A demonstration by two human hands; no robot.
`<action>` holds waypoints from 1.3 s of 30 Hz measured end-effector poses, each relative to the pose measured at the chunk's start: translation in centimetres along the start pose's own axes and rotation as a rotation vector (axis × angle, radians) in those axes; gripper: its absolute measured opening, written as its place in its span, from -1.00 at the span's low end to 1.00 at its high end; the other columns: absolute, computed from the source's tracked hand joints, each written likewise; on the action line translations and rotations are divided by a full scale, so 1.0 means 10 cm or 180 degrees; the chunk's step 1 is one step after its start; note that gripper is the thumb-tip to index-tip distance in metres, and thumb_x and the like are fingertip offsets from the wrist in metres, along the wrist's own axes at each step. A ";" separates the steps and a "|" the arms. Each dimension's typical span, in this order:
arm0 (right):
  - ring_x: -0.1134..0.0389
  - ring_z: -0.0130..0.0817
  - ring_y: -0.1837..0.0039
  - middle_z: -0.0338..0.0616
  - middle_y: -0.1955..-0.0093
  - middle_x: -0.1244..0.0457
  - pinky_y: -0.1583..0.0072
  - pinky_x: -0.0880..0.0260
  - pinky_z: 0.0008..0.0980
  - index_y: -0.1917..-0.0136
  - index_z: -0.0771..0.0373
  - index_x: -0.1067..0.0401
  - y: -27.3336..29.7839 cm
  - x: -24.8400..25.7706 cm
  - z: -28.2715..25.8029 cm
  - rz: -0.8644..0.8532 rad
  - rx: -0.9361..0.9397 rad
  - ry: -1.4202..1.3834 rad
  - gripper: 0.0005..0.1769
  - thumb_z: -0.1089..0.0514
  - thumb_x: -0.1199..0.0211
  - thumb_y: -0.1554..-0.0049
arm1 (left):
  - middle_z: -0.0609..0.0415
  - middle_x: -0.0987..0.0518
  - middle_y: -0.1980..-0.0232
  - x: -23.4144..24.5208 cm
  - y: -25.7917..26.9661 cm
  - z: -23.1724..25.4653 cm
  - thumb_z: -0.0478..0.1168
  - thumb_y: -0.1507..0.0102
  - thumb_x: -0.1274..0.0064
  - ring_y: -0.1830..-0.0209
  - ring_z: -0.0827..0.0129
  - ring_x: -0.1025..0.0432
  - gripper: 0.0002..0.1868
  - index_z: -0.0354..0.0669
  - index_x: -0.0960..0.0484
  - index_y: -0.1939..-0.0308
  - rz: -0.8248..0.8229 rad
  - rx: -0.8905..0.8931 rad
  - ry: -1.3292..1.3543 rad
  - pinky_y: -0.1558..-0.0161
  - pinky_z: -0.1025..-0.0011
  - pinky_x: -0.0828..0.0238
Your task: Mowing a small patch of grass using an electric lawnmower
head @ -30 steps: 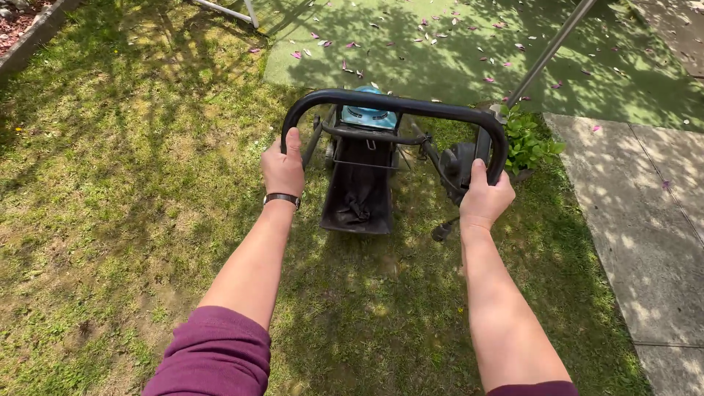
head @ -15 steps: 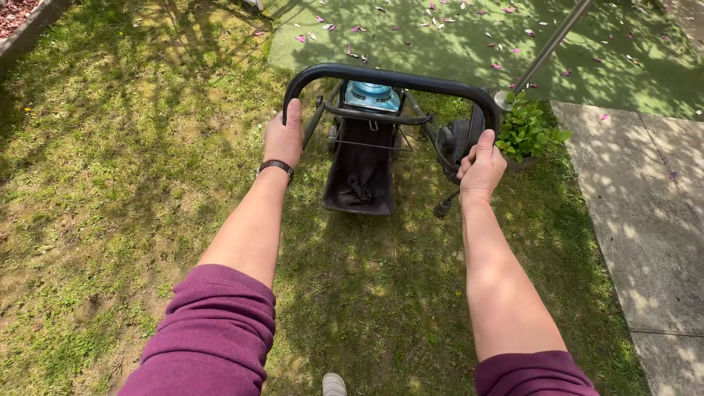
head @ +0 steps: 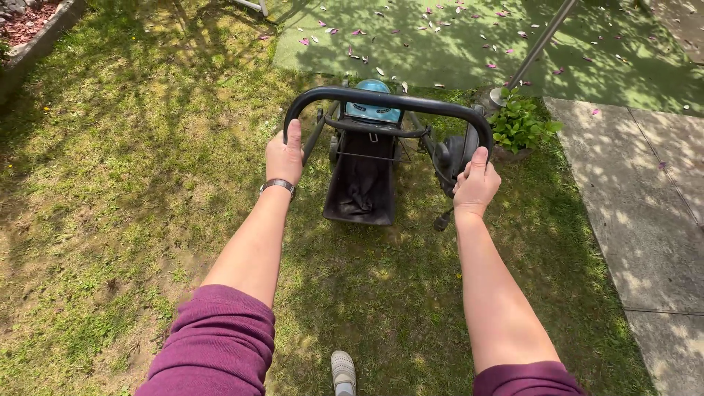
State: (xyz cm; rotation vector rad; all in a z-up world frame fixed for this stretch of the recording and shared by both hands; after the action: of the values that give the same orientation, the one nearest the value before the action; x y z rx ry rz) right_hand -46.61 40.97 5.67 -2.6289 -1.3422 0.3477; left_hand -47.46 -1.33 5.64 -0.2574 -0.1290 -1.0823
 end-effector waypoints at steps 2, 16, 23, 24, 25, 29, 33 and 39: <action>0.00 -0.39 0.62 -0.17 0.67 0.08 0.46 -0.06 -0.47 0.44 0.10 -0.15 0.12 0.00 -0.13 -0.0007 0.0010 -0.0010 -0.28 -0.36 -0.14 -0.36 | 0.09 -0.52 0.59 0.09 0.05 -0.02 0.58 -0.28 0.18 0.43 0.28 -0.51 -0.24 -0.03 -0.52 0.45 0.0001 0.0001 -0.0001 0.19 0.30 -0.45; -0.01 -0.41 0.64 -0.20 0.67 0.09 0.48 -0.03 -0.51 0.47 0.08 -0.12 1.14 0.56 -0.31 0.0168 0.0138 0.0131 -0.30 -0.31 -0.15 -0.36 | 0.15 -0.51 0.61 0.81 1.11 -0.14 0.58 -0.30 0.21 0.51 0.32 -0.50 -0.24 0.02 -0.51 0.50 0.0085 0.0063 -0.0007 0.24 0.34 -0.45; -0.01 -0.40 0.63 -0.20 0.66 0.09 0.48 -0.01 -0.51 0.47 0.10 -0.13 1.56 0.86 -0.50 0.0101 0.0201 0.0090 -0.28 -0.30 -0.15 -0.38 | 0.16 -0.52 0.58 0.98 1.60 -0.22 0.57 -0.29 0.21 0.49 0.31 -0.52 -0.27 0.03 -0.53 0.45 0.0005 0.0136 0.0021 0.21 0.32 -0.45; 0.02 -0.42 0.63 -0.20 0.66 0.10 0.48 0.00 -0.51 0.47 0.09 -0.12 1.62 0.93 -0.53 0.0145 0.0190 0.0070 -0.29 -0.28 -0.15 -0.39 | 0.15 -0.53 0.57 0.96 1.67 -0.23 0.57 -0.29 0.21 0.45 0.28 -0.53 -0.27 0.03 -0.55 0.44 -0.0048 0.0139 0.0032 0.19 0.29 -0.46; 0.02 -0.42 0.63 -0.20 0.66 0.10 0.48 0.00 -0.51 0.47 0.09 -0.12 1.66 0.99 -0.51 0.0138 0.0200 0.0067 -0.29 -0.28 -0.15 -0.39 | 0.15 -0.53 0.57 0.98 1.71 -0.25 0.57 -0.29 0.21 0.45 0.28 -0.53 -0.27 0.03 -0.55 0.44 -0.0040 0.0135 0.0041 0.19 0.29 -0.46; -0.04 -0.38 0.63 -0.19 0.66 0.08 0.48 -0.04 -0.50 0.46 0.11 -0.13 1.85 1.17 -0.50 0.0126 0.0301 0.0121 -0.29 -0.27 -0.13 -0.41 | 0.09 -0.55 0.53 1.11 1.96 -0.29 0.61 -0.27 0.23 0.35 0.22 -0.52 -0.21 -0.02 -0.57 0.40 -0.0132 0.0119 0.0076 0.11 0.24 -0.44; -0.06 -0.36 0.62 -0.17 0.66 0.06 0.46 -0.08 -0.48 0.46 0.11 -0.14 2.05 1.32 -0.59 0.0193 0.0354 0.0150 -0.28 -0.29 -0.14 -0.40 | 0.09 -0.55 0.54 1.25 2.15 -0.26 0.60 -0.27 0.23 0.36 0.20 -0.51 -0.21 -0.04 -0.57 0.42 -0.0213 0.0053 0.0103 0.10 0.23 -0.43; -0.01 -0.37 0.64 -0.21 0.67 0.14 0.48 -0.04 -0.48 0.48 0.11 -0.12 2.42 1.59 -0.75 0.0217 0.0296 0.0140 -0.25 -0.30 -0.12 -0.41 | 0.11 -0.54 0.54 1.41 2.61 -0.15 0.59 -0.27 0.23 0.34 0.23 -0.51 -0.22 -0.03 -0.58 0.39 -0.0187 0.0146 0.0000 0.10 0.25 -0.45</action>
State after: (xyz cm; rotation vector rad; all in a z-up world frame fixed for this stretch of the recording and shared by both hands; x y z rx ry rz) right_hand -16.77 39.52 4.70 -2.5944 -1.1955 0.3506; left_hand -17.83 -2.21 3.69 -0.2136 -0.1621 -1.1364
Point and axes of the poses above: each hand's wrist, its own y-axis away from the middle knuckle, its own x-axis out of the back of the hand, z = x × y, the point moved 5 cm from there along -y, towards the middle knuckle
